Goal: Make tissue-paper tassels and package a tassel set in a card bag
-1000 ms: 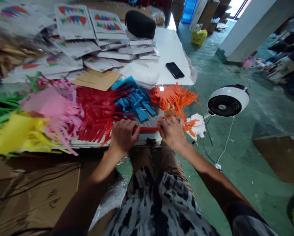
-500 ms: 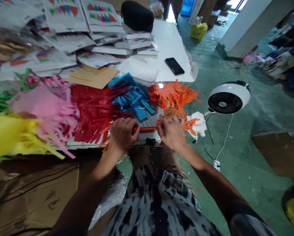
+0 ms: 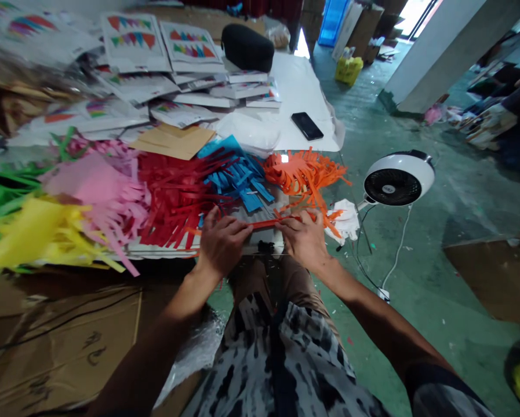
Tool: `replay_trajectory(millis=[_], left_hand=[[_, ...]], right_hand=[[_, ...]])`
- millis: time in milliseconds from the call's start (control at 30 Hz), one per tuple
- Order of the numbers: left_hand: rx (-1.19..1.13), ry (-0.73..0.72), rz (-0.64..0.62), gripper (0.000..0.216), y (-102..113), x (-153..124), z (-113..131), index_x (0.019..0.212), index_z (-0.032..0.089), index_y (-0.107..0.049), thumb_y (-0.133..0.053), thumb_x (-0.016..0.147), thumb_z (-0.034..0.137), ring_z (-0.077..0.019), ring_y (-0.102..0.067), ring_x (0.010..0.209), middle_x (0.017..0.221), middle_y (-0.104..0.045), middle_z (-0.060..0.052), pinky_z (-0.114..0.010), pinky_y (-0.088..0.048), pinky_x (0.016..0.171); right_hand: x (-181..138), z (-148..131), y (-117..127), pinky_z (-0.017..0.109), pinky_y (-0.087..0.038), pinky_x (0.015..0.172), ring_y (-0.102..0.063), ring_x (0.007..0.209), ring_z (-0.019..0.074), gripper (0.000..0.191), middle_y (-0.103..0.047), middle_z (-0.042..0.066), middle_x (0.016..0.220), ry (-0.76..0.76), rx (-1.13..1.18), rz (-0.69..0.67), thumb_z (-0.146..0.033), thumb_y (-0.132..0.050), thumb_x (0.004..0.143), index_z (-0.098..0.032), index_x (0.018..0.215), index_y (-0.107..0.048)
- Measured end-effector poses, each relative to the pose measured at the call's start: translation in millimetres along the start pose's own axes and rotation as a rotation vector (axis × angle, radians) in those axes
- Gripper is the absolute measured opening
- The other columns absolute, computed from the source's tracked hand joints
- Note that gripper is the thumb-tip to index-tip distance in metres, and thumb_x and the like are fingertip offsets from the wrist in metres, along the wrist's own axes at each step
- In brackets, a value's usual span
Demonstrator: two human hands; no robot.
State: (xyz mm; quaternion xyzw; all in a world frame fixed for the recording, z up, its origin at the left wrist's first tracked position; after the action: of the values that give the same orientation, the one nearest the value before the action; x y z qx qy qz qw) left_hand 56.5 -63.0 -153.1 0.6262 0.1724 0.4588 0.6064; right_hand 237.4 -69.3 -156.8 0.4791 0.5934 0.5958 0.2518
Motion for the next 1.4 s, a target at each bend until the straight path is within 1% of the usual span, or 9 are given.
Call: replay_trajectory(millis=[133, 200, 333, 467, 800, 1133, 1233, 1300, 1400], left_hand=[[0.110, 0.087, 0.041, 0.017, 19.0, -6.9, -12.1, 0.093, 0.027, -0.077, -0.064, 0.088, 0.017, -0.0330, -0.063, 0.112, 0.099, -0.079, -0.002, -0.071, -0.014, 0.123], [0.092, 0.089, 0.061, 0.016, 22.6, -0.1, -5.6, 0.094, 0.026, -0.076, -0.064, 0.088, 0.018, -0.0339, -0.061, 0.116, 0.105, -0.078, -0.005, -0.070, -0.019, 0.121], [0.017, -0.011, -0.026, 0.015, 4.1, 21.8, 17.6, 0.101, 0.022, -0.073, -0.058, 0.097, 0.020, -0.0293, -0.062, 0.104, 0.101, -0.075, -0.009, -0.050, -0.044, 0.096], [0.021, -0.020, -0.086, 0.015, -14.9, 31.1, 18.8, 0.096, 0.018, -0.068, -0.054, 0.100, 0.017, -0.0265, -0.060, 0.091, 0.095, -0.071, -0.010, -0.040, -0.043, 0.078], [-0.039, 0.085, -0.086, 0.022, -18.6, 26.6, -1.7, 0.104, 0.018, -0.069, -0.055, 0.103, 0.035, -0.0290, -0.059, 0.098, 0.102, -0.071, -0.012, -0.042, -0.043, 0.083], [-0.117, 0.294, -0.092, 0.017, -18.7, 25.6, -26.0, 0.086, 0.022, -0.070, -0.067, 0.096, 0.036, -0.0281, -0.061, 0.093, 0.090, -0.073, -0.006, -0.041, -0.041, 0.079], [-0.160, 0.331, -0.094, 0.011, -17.3, 26.5, -29.8, 0.098, 0.023, -0.072, -0.068, 0.093, 0.032, -0.0272, -0.063, 0.091, 0.089, -0.074, -0.005, -0.040, -0.041, 0.078], [-0.215, 0.366, -0.080, 0.020, -16.3, 26.1, -33.1, 0.110, 0.025, -0.072, -0.070, 0.091, 0.031, -0.0261, -0.064, 0.088, 0.087, -0.074, -0.003, -0.039, -0.042, 0.077], [-0.281, 0.364, -0.052, 0.022, -16.5, 23.6, -35.3, 0.113, 0.029, -0.075, -0.070, 0.091, 0.029, -0.0249, -0.064, 0.089, 0.089, -0.075, -0.001, -0.039, -0.044, 0.079]], right_hand=[[3.1, 5.3, 6.0, 0.050, -0.021, 0.108, -0.052, 0.121, 0.0280, 0.022, -0.077, 0.005, 0.115, 0.002, 0.031, 0.005, -0.021, -0.060, 0.095, -0.026, 0.110, -0.075], [9.0, 6.2, 7.6, 0.049, -0.021, 0.106, -0.052, 0.119, 0.0282, 0.018, -0.077, 0.006, 0.112, -0.011, 0.033, 0.002, -0.020, -0.061, 0.092, -0.024, 0.105, -0.074], [21.1, 9.5, 6.3, 0.047, -0.023, 0.101, -0.054, 0.115, 0.0268, 0.012, -0.076, 0.005, 0.107, -0.019, 0.041, -0.028, -0.022, -0.061, 0.095, -0.025, 0.101, -0.072], [28.7, 15.4, 1.0, 0.045, -0.024, 0.099, -0.055, 0.112, 0.0255, 0.009, -0.076, 0.004, 0.105, 0.005, 0.080, -0.050, -0.028, -0.064, 0.098, -0.027, 0.101, -0.073], [34.2, 14.4, -7.2, 0.042, -0.027, 0.097, -0.055, 0.105, 0.0241, 0.016, -0.072, 0.006, 0.101, -0.041, 0.100, -0.047, -0.030, -0.056, 0.104, -0.021, 0.099, -0.069], [50.0, 12.7, -8.4, 0.043, -0.028, 0.082, -0.058, 0.099, 0.0292, 0.011, -0.075, 0.009, 0.092, -0.140, 0.005, -0.125, -0.026, -0.062, 0.094, -0.021, 0.084, -0.066], [52.2, 14.4, -7.9, 0.043, -0.028, 0.080, -0.059, 0.100, 0.0301, 0.005, -0.076, 0.009, 0.091, -0.156, 0.004, -0.141, -0.023, -0.062, 0.092, -0.022, 0.088, -0.065], [51.9, 15.7, -6.4, 0.043, -0.027, 0.081, -0.059, 0.101, 0.0309, 0.004, -0.076, 0.009, 0.091, -0.161, -0.009, -0.125, -0.022, -0.060, 0.093, -0.022, 0.093, -0.064], [48.9, 16.6, -5.6, 0.044, -0.027, 0.083, -0.057, 0.102, 0.0309, 0.008, -0.076, 0.009, 0.093, -0.143, -0.017, -0.102, -0.022, -0.055, 0.096, -0.022, 0.096, -0.063]])
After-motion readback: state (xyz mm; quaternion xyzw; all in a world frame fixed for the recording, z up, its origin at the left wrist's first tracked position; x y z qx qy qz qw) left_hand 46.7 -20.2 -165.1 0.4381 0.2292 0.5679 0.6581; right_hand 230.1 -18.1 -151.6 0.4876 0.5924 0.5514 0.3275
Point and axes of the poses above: each hand's wrist, its own x-axis towards the middle knuckle, its own y-axis out of the back of the hand, z = x × y, the point moved 7 cm from there along x, towards the middle knuckle
